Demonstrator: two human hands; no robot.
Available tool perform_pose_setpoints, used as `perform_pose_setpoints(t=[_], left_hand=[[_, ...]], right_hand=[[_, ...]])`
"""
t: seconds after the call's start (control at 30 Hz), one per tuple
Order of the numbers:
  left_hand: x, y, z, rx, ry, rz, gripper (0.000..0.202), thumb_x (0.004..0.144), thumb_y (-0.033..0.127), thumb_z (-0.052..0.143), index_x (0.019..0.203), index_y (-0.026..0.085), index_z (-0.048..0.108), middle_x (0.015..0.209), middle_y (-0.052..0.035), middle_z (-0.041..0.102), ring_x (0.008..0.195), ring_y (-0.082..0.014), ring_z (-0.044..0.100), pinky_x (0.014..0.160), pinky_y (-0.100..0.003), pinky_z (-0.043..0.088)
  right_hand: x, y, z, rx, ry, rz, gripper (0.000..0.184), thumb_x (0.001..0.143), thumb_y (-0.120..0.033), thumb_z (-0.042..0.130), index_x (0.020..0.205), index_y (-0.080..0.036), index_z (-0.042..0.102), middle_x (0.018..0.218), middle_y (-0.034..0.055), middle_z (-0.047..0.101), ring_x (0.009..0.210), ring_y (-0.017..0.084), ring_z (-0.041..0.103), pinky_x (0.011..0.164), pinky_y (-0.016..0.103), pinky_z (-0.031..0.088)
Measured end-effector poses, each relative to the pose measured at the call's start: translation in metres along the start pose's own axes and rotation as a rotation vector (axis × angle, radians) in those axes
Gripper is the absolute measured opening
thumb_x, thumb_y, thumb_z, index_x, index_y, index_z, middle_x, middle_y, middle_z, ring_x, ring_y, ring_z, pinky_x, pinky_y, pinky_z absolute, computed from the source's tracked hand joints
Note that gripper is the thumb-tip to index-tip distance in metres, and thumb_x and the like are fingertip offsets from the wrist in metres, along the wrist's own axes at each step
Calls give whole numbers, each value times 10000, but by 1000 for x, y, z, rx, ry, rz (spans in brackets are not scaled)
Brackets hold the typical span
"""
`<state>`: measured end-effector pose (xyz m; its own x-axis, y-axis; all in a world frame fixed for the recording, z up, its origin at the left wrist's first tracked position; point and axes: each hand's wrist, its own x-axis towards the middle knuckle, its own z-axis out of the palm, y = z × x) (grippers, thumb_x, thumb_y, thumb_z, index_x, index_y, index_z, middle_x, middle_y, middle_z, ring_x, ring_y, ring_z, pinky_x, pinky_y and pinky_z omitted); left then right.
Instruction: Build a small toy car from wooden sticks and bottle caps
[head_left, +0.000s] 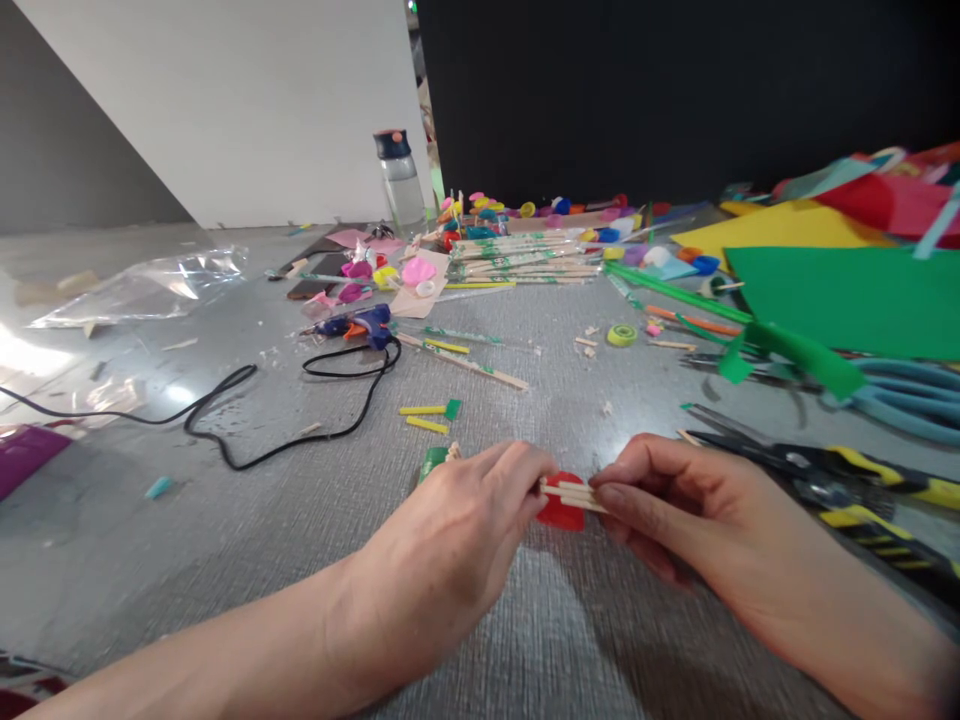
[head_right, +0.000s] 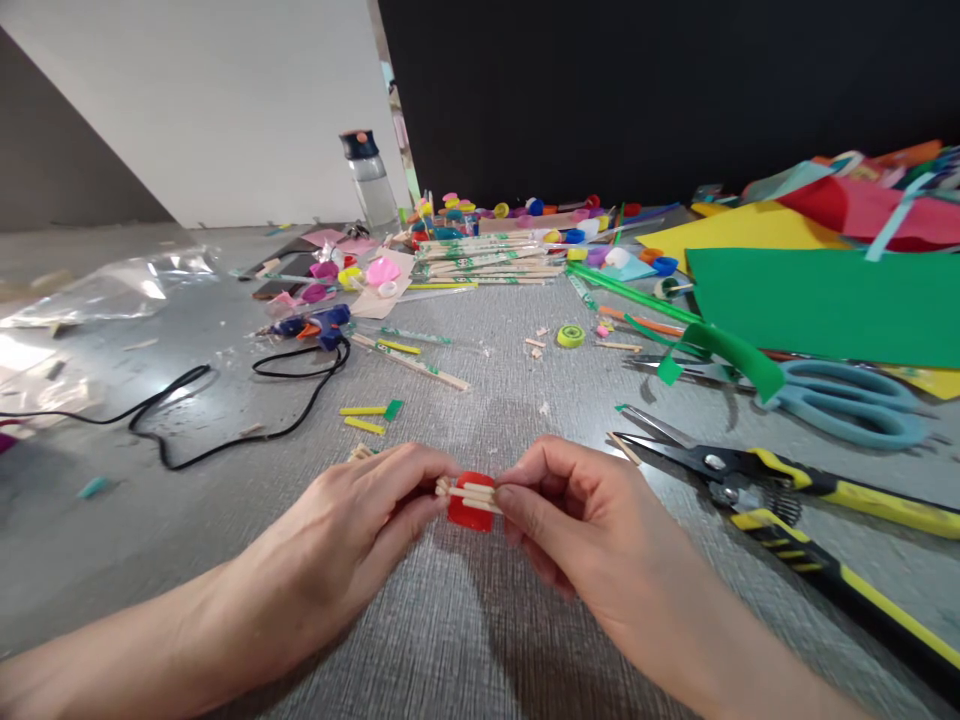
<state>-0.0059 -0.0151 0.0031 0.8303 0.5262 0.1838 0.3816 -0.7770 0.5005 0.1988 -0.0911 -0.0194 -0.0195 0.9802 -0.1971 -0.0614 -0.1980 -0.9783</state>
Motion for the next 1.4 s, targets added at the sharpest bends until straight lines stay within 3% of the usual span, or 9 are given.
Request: perform_pose_setpoints(t=[0.63, 1.0, 1.4], left_hand=[[-2, -1, 0, 6, 15, 19, 135, 1041, 113, 463, 1043, 163, 588, 905, -8, 670, 764, -163, 646, 686, -295, 454], [1, -4, 1, -34, 20, 1, 101, 1053, 159, 499, 1106, 196, 576, 963, 13, 674, 825, -140, 658, 738, -274, 466], [-2, -3, 1, -39, 20, -15, 143, 1035, 145, 515, 1154, 201, 572, 980, 7, 690, 840, -154, 678, 738, -287, 481]], right_hand=[[0, 0, -1, -22, 11, 9, 377, 881, -551, 779, 751, -219, 657, 609, -42, 563, 477, 62, 447, 423, 160, 324], [-1, 4, -5, -116, 10, 13, 390, 979, -590, 630, 846, -227, 684, 579, -42, 506, 486, 80, 417, 425, 192, 284], [3, 6, -11, -10, -10, 77, 372, 978, -563, 650, 859, -211, 670, 664, -25, 567, 506, 76, 442, 450, 189, 318]])
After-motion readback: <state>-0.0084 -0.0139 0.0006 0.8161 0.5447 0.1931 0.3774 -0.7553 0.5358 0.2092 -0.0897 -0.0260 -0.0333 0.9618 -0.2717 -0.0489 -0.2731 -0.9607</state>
